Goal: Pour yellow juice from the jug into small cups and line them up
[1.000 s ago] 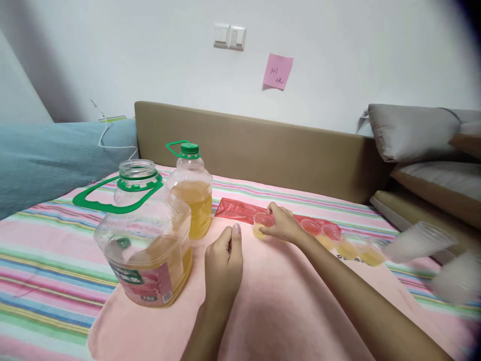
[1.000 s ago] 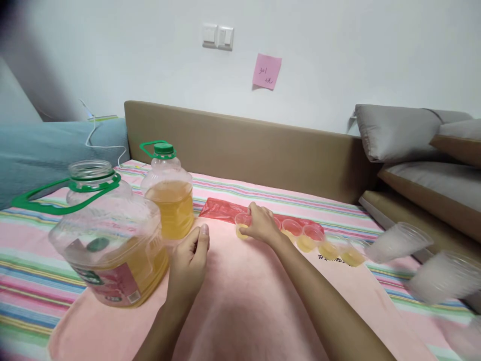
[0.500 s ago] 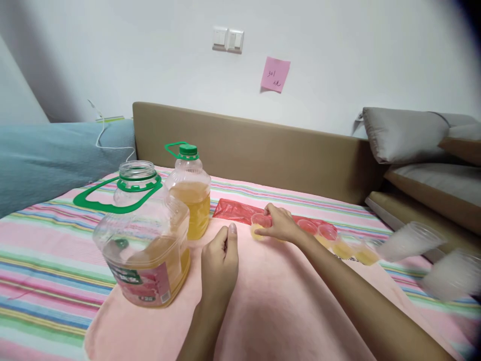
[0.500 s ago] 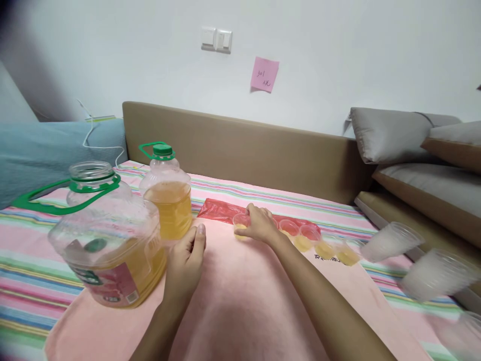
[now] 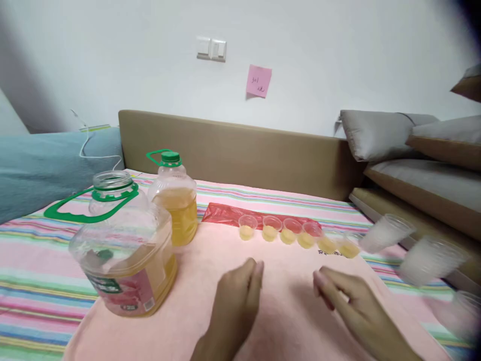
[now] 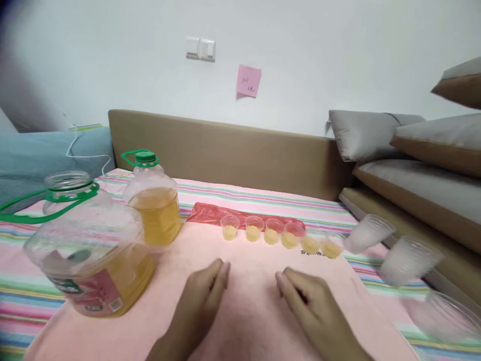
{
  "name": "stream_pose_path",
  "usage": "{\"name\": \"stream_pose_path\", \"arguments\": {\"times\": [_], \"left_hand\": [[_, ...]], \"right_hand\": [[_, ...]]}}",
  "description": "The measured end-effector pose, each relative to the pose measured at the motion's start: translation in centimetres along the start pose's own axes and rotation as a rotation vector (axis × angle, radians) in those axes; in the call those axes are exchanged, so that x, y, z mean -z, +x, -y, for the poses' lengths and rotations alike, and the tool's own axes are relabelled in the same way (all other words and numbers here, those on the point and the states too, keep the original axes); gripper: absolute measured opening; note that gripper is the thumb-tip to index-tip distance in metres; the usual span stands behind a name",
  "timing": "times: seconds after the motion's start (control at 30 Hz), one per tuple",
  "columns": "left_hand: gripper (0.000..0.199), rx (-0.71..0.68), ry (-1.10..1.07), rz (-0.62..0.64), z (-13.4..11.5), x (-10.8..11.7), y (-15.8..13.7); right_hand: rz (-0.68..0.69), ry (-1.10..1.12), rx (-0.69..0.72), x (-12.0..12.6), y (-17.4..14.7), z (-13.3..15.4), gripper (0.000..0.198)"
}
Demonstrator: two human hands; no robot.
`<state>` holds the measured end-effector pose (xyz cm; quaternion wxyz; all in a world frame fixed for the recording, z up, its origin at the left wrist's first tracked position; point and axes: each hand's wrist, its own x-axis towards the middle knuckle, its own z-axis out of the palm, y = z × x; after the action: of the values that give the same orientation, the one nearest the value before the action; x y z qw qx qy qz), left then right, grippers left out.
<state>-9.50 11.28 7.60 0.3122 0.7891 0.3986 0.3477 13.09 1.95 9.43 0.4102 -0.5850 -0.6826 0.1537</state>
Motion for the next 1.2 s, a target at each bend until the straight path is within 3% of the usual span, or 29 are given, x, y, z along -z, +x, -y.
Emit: {"name": "stream_pose_path", "arguments": {"times": [0.07, 0.13, 0.2, 0.33, 0.53, 0.8, 0.93, 1.07, 1.2], "left_hand": [[0.035, -0.096, 0.058, 0.191, -1.0, -1.7, -1.2], [0.03, -0.173, 0.117, 0.328, -2.1, -3.0, -2.3], [0.029, -0.209, 0.173, 0.411, -3.1, -3.6, -3.0], [0.021, -0.21, 0.278, 0.534, -4.0, -3.9, -3.2], [0.025, -0.225, 0.328, 0.532, -2.6, -4.7, -2.8], [0.023, -0.256, 0.347, 0.528, -1.9, -4.8, -2.5], [0.024, -0.255, 0.352, 0.515, -1.8, -4.7, -2.4], [0.02, -0.273, 0.329, 0.527, -2.0, -4.5, -2.2], [0.018, -0.305, 0.315, 0.535, -2.0, -4.4, -2.4]], "right_hand": [[0.014, -0.018, -0.019, -2.1, -2.6, -2.3, 0.054], [0.133, -0.05, -0.024, -3.7, -4.2, -3.9, 0.054], [0.187, -0.045, -0.034, -4.5, -5.1, -4.7, 0.053], [0.142, -0.028, 0.0, -4.4, -5.8, -4.9, 0.047], [0.086, -0.07, 0.088, -4.7, -6.3, -5.3, 0.038], [0.019, -0.209, 0.125, -3.6, -5.4, -3.6, 0.031], [-0.111, -0.265, 0.2, -2.3, -5.0, -4.0, 0.032], [-0.31, -0.306, 0.234, 1.1, -5.5, -5.3, 0.038], [-0.718, -0.483, 0.135, 6.2, -7.0, -7.9, 0.038]]}}
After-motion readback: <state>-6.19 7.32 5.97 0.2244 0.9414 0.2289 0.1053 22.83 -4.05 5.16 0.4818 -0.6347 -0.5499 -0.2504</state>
